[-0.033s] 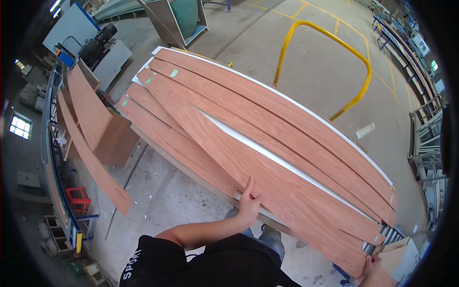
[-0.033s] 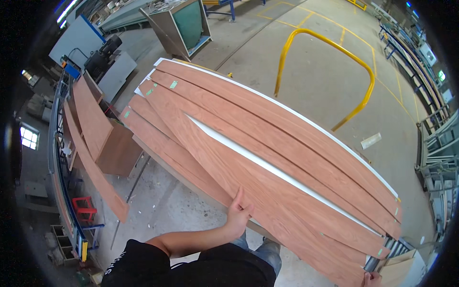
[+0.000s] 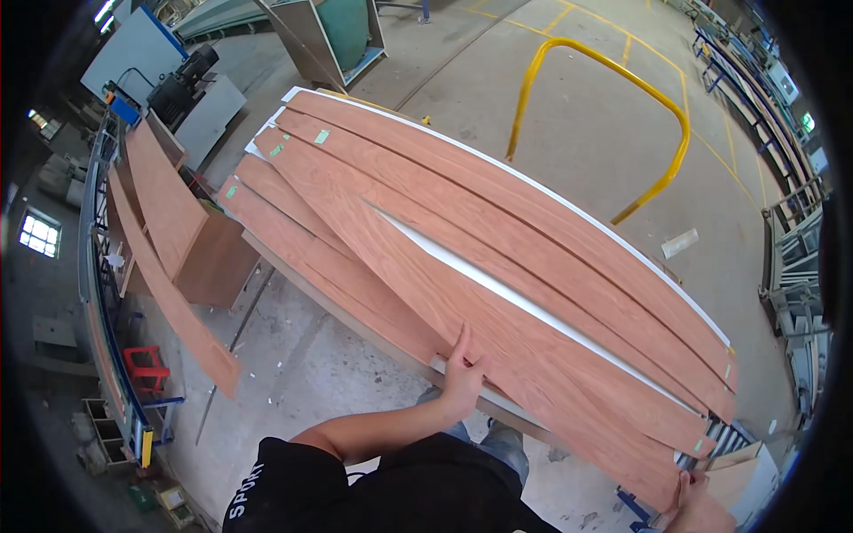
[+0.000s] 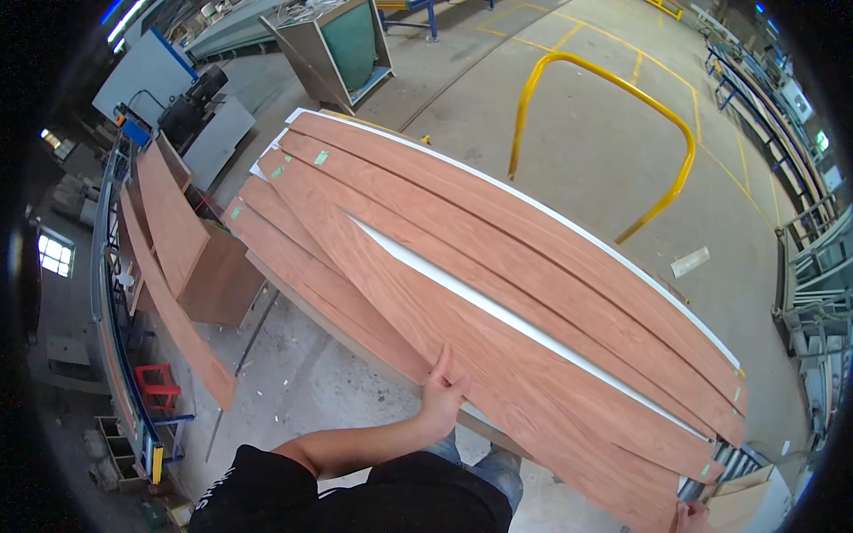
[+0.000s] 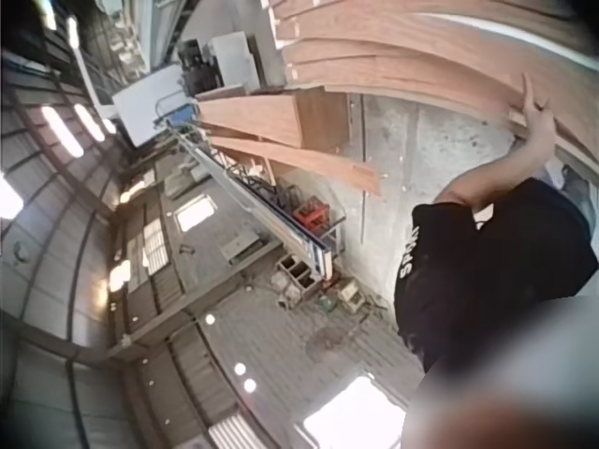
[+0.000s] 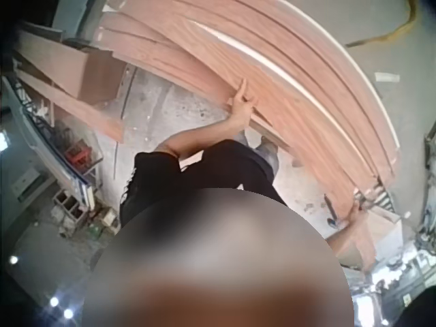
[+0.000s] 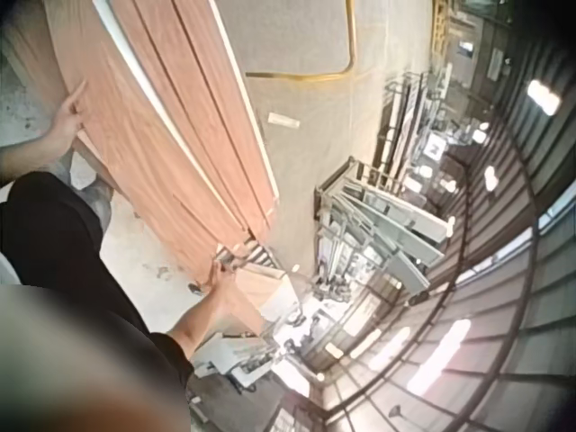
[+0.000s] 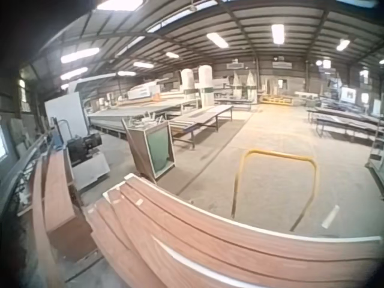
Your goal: Applying and trimming edge banding on wood panels in a furniture manufacturing facility.
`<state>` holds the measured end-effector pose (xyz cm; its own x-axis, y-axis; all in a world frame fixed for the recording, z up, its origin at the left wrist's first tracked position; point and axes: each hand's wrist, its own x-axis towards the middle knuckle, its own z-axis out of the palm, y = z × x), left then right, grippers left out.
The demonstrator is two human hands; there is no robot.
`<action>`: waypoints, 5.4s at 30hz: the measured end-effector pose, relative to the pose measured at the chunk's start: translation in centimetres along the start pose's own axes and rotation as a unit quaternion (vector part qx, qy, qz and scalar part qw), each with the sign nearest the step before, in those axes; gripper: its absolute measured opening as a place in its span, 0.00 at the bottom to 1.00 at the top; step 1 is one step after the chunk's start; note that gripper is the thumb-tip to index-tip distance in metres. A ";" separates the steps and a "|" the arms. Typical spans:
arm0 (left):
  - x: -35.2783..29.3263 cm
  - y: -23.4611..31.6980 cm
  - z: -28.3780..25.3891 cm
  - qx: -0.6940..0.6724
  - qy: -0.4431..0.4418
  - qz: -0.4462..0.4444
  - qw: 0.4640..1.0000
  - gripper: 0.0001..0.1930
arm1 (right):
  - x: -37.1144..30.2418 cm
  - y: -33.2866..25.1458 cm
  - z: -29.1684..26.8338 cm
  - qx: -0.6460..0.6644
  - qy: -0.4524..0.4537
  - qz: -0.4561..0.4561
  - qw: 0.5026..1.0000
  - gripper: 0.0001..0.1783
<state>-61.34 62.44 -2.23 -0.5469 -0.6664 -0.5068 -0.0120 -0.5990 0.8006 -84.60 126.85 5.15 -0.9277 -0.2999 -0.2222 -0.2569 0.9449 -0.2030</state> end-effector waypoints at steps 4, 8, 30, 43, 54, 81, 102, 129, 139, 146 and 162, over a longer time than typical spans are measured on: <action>6.7 -7.4 3.1 0.098 0.095 -0.011 0.991 0.31 | 3.5 -1.3 2.0 0.202 0.090 0.170 0.960 0.23; 10.3 -8.0 4.8 0.041 0.014 -0.050 0.998 0.37 | 13.6 1.5 6.4 0.069 -0.067 0.127 0.987 0.22; 0.7 -11.2 -7.3 0.527 -0.190 -0.241 0.793 0.29 | 24.6 1.9 15.8 0.097 -0.021 -0.015 0.995 0.36; -3.5 -14.2 -8.2 0.346 -0.158 -0.348 0.857 0.33 | 18.4 1.3 21.3 0.116 0.215 -0.106 0.964 0.26; -16.8 -17.8 -11.8 0.559 -0.038 -0.098 0.823 0.26 | 9.5 -11.8 22.3 0.310 -0.138 -0.078 0.938 0.25; -52.8 -32.2 -63.0 -0.193 0.522 -0.182 0.811 0.20 | -26.4 -86.7 38.8 0.468 -0.212 -0.352 0.782 0.26; -39.0 -7.4 -100.0 -0.285 0.430 -0.164 0.841 0.26 | -34.3 -123.1 36.5 0.093 -0.359 -0.400 0.839 0.31; 4.6 48.0 -93.9 -0.020 0.039 0.112 0.993 0.28 | -26.8 -123.7 43.0 0.719 -0.188 -0.008 0.669 0.22; 15.6 47.7 -85.1 -0.282 0.060 0.059 0.956 0.33 | -28.0 -98.2 32.1 0.689 -0.106 0.000 0.717 0.30; 16.4 44.8 -81.4 -0.373 -0.010 0.000 0.928 0.32 | -31.3 -91.7 28.1 0.506 0.036 0.141 0.850 0.35; 0.4 38.4 -72.9 -0.442 -0.094 -0.234 0.861 0.27 | -17.4 -124.8 26.2 0.041 -0.209 -0.141 0.967 0.28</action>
<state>-1.04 6.79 5.04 -0.7819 -0.2272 -0.5806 0.3287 -0.9415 -0.0742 -29.28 10.75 9.38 -0.6296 -0.5867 -0.5092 -0.4455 0.8097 -0.3821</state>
